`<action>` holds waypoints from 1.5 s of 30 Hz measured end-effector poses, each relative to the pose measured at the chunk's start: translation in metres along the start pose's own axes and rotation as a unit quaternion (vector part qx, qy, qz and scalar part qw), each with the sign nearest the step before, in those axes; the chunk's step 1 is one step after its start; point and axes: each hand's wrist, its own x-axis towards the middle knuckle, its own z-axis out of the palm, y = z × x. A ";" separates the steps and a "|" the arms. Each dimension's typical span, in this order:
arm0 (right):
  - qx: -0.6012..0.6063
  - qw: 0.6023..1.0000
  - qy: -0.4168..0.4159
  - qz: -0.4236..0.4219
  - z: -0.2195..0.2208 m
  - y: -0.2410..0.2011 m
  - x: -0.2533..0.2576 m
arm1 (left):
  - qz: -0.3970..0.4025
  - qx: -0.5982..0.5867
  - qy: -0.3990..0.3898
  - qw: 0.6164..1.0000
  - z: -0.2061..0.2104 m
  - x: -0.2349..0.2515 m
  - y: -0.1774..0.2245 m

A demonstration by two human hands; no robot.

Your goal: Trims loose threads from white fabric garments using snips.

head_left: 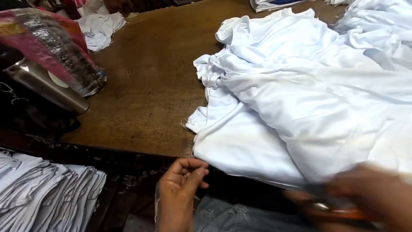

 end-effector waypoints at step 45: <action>0.116 0.985 -0.046 -0.123 0.070 0.025 0.006 | -0.252 -0.203 -0.204 0.924 0.008 -0.052 -0.036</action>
